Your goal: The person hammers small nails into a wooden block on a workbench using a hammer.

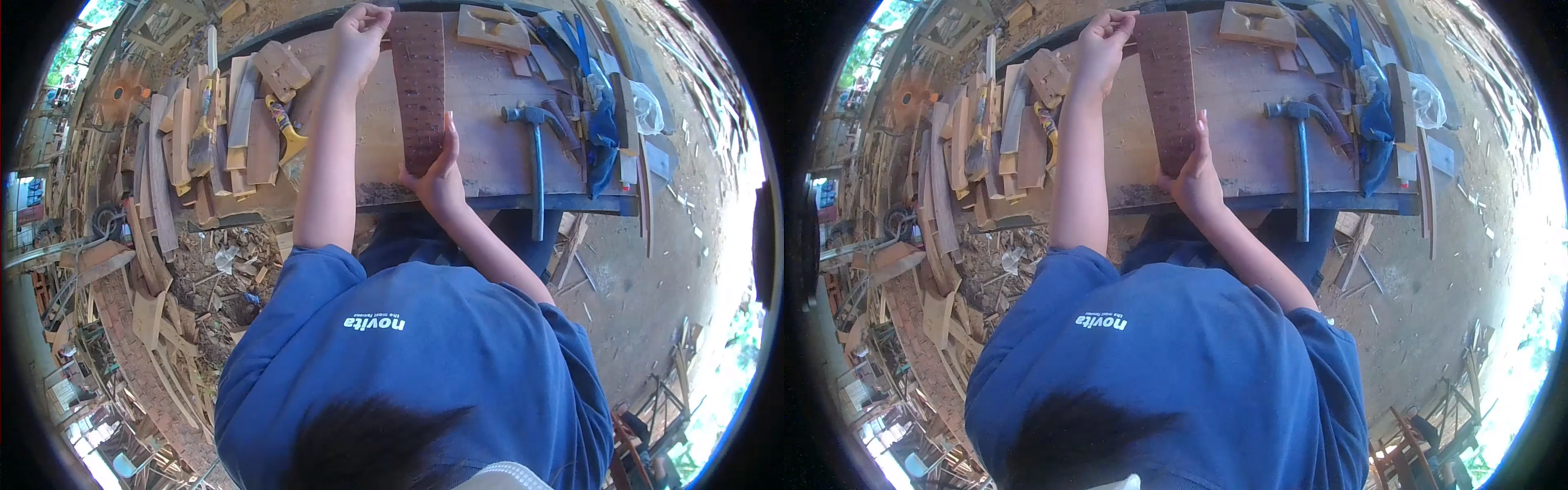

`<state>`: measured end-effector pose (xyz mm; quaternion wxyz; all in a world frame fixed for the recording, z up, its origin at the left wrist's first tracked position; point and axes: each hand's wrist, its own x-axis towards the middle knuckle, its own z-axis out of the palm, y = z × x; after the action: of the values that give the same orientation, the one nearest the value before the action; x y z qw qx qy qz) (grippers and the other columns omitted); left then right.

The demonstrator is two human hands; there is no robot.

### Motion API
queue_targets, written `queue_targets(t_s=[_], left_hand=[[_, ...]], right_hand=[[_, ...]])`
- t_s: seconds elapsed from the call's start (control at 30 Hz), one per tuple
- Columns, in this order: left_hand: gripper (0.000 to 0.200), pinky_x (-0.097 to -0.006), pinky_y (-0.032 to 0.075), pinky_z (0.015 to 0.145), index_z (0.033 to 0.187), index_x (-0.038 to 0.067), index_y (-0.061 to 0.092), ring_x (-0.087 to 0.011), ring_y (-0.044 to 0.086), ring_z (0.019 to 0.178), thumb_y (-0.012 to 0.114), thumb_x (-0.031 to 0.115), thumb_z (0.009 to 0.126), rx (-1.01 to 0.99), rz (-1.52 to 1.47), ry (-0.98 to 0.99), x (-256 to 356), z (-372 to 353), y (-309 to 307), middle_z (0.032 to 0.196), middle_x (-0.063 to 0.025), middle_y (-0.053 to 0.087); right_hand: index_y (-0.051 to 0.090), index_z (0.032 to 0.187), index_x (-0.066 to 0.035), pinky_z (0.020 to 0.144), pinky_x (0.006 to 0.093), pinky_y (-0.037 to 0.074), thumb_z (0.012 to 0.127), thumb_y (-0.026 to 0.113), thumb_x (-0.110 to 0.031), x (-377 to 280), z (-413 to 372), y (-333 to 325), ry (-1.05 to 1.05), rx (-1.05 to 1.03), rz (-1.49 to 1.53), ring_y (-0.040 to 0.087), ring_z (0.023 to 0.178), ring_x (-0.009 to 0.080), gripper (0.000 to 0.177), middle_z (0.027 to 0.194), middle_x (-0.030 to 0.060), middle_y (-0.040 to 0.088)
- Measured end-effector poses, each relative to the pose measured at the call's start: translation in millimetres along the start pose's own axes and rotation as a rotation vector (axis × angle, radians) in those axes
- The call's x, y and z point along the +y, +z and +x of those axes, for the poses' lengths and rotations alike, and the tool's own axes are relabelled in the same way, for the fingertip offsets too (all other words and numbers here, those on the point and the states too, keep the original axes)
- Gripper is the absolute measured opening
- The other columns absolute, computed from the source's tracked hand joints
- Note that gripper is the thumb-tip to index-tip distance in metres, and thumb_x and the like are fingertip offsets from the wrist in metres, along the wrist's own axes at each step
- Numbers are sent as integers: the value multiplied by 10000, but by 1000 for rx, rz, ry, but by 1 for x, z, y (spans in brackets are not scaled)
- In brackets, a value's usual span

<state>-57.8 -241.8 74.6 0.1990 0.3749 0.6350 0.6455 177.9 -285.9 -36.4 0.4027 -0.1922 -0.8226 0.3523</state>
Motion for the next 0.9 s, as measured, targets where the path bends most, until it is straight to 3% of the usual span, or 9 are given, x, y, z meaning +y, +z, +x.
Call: queue_targets(t_s=[0.07, 0.17, 0.23, 0.33, 0.57, 0.9], left_hand=[[151, -266, 516, 773, 1079, 68, 686, -84, 621, 815, 603, 163, 996, 15, 27, -6, 5, -4, 0, 857, 3, 674], [163, -269, 518, 768, 1069, 51, 684, -86, 619, 802, 616, 175, 988, 1, -87, -4, 17, -10, 3, 857, -5, 674], [116, -282, 452, 694, 935, 51, 638, -118, 544, 747, 622, 159, 974, 101, 306, -15, 26, -13, 6, 782, -7, 579], [119, -241, 416, 679, 931, 65, 635, -71, 474, 730, 595, 157, 995, 93, 255, 62, 26, -14, 9, 772, 30, 534], [107, -248, 422, 680, 952, 65, 640, -84, 483, 723, 592, 150, 995, 85, 320, 43, 36, -17, 11, 778, 26, 537], [100, -242, 448, 685, 967, 73, 639, -79, 501, 734, 586, 151, 1000, 107, 261, 30, 36, -25, 8, 781, 23, 534]], right_hand=[[-160, 1481, -17, 1090, 474, 395, 723, 835, -107, -7, 2, -5, 216, -109, 54, 373, 1369, 475, 1254, 1532, 353, 191], [-123, 1507, -4, 1103, 463, 396, 694, 857, -110, -4, 0, 0, 120, 0, 14, 348, 1384, 476, 1278, 1551, 329, 172], [-95, 1507, 14, 1101, 456, 398, 705, 850, -128, -8, 1, -2, 164, -18, 3, 350, 1384, 474, 1247, 1544, 330, 189], [-48, 1507, 39, 1095, 441, 404, 718, 844, -165, -9, 3, -5, 239, -56, -1, 361, 1377, 469, 1208, 1531, 335, 217], [-2, 1500, 66, 1082, 431, 420, 719, 846, -195, -11, 3, -8, 359, -149, -23, 407, 1338, 469, 1181, 1510, 342, 252], [19, 1499, 60, 1078, 445, 423, 721, 845, -221, -8, 3, -6, 302, -135, -39, 400, 1341, 474, 1169, 1500, 341, 265]])
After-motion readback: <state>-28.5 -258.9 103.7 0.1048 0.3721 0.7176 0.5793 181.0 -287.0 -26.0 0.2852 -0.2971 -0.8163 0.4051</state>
